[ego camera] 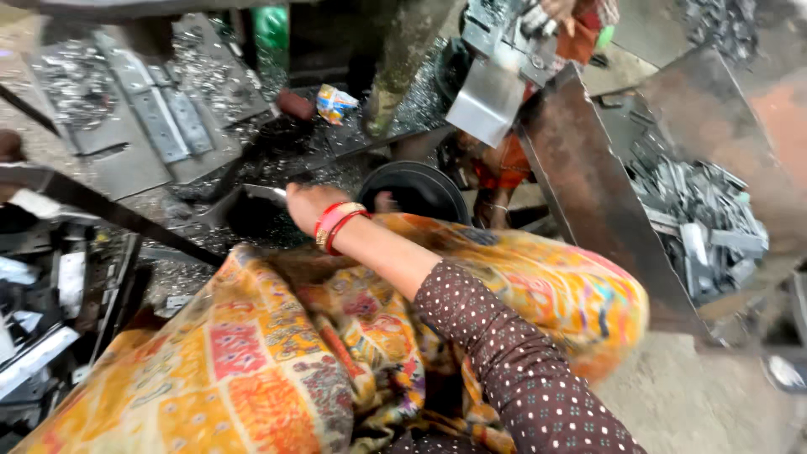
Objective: The person picks up metal brackets from a bin and places them one by one into a punch press machine to process them, then tosses the finished brackets into a container.
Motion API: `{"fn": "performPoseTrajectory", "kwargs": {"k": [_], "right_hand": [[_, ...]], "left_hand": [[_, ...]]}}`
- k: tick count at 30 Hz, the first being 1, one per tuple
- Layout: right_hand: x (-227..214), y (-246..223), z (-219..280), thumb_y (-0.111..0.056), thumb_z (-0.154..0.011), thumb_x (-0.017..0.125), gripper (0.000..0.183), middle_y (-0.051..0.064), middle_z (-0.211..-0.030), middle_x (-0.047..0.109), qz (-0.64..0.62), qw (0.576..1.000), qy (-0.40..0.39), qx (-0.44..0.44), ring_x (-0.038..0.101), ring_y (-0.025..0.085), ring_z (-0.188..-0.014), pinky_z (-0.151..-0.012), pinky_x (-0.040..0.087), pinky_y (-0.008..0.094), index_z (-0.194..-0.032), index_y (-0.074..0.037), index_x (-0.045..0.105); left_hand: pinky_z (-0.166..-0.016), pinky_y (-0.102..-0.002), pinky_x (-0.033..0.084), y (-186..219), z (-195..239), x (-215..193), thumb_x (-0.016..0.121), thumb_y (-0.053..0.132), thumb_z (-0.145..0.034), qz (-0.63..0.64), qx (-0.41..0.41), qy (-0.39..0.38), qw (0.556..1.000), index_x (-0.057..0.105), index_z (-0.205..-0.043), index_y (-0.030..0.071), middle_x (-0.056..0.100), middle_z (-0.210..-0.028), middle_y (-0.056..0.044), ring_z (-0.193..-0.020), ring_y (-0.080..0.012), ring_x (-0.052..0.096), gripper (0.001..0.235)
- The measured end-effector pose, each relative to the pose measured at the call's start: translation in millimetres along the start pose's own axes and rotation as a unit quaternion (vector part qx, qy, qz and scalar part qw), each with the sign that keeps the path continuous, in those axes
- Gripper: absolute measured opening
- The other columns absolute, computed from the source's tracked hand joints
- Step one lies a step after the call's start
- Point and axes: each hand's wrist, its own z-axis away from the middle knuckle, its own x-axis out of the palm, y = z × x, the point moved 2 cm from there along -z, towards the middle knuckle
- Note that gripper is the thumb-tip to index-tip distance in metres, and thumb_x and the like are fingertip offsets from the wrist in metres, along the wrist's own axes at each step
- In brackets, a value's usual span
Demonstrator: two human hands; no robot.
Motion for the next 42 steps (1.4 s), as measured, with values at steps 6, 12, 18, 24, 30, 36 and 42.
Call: {"fn": "performPoseTrajectory", "kwargs": {"k": [6,12,18,24,30,36,42], "right_hand": [[-7.0,-5.2,0.8,-0.018,-0.101,0.043,0.029,0.029,-0.097,0.073,-0.006,1.000,-0.009,-0.003,0.074,0.044,-0.089,-0.078,0.058,0.056,-0.113,0.000,0.062],[-15.4,-9.4,13.1,-0.023,-0.098,0.057,0.024,0.026,-0.090,0.074,-0.019,0.999,-0.006,-0.031,0.074,0.042,-0.084,-0.074,0.057,0.054,-0.107,-0.001,0.061],[-5.3,-3.4,9.5,-0.025,-0.098,0.060,0.026,0.024,-0.086,0.074,-0.022,0.997,0.005,-0.069,0.074,0.041,-0.080,-0.071,0.058,0.052,-0.104,0.001,0.059],[-17.5,-8.2,17.6,-0.027,-0.099,0.061,0.027,0.023,-0.086,0.074,-0.005,0.998,0.013,-0.062,0.074,0.040,-0.079,-0.070,0.058,0.052,-0.104,0.000,0.060],[-24.2,-12.6,23.3,-0.031,-0.097,0.065,0.032,0.023,-0.087,0.074,-0.002,0.999,0.004,-0.038,0.074,0.040,-0.083,-0.072,0.058,0.051,-0.105,0.000,0.061],[-11.1,6.4,7.2,-0.038,-0.092,0.071,0.041,0.023,-0.100,0.072,-0.072,0.996,-0.031,-0.034,0.070,0.043,-0.097,-0.086,0.053,0.052,-0.109,-0.001,0.063],[22.3,35.6,-20.7,-0.040,-0.092,0.070,0.046,0.026,-0.109,0.069,-0.149,0.981,-0.083,-0.093,0.067,0.044,-0.103,-0.088,0.053,0.052,-0.112,0.000,0.059]], "left_hand": [[-0.104,-0.040,0.055,-55.2,41.9,-0.4,0.079,0.037,-0.087,-0.018,-0.059,-0.086,0.994,0.051,-0.147,0.023,0.056,-0.146,0.001,-0.128,-0.0239,0.061,0.068],[-0.109,-0.040,0.052,-49.7,46.2,-7.7,0.078,0.034,-0.089,0.007,-0.090,-0.147,0.985,0.047,-0.153,0.023,0.053,-0.153,0.001,-0.134,-0.0231,0.058,0.072],[-0.107,-0.041,0.054,-42.4,55.5,-3.6,0.067,0.028,-0.095,0.074,-0.127,-0.145,0.978,0.054,-0.149,0.021,0.058,-0.149,-0.003,-0.127,-0.0240,0.064,0.056],[-0.098,-0.041,0.059,-28.3,62.7,-22.4,0.051,0.049,-0.105,0.037,-0.127,-0.142,0.981,0.062,-0.138,0.016,0.076,-0.122,-0.008,-0.112,-0.0248,0.073,0.047],[-0.097,-0.042,0.059,-29.1,68.3,-26.8,0.054,0.053,-0.102,0.010,-0.105,-0.122,0.987,0.063,-0.137,0.018,0.077,-0.119,-0.007,-0.110,-0.0254,0.073,0.050],[-0.091,-0.042,0.061,-28.1,64.8,-22.4,0.057,0.044,-0.104,0.083,-0.151,-0.134,0.976,0.061,-0.140,0.015,0.077,-0.120,-0.011,-0.105,-0.0264,0.076,0.047],[-0.096,-0.044,0.059,27.9,76.0,3.8,0.060,0.015,-0.097,0.202,-0.156,0.268,0.929,0.069,-0.132,0.009,0.067,-0.141,-0.011,-0.112,-0.0298,0.068,0.037]]}}
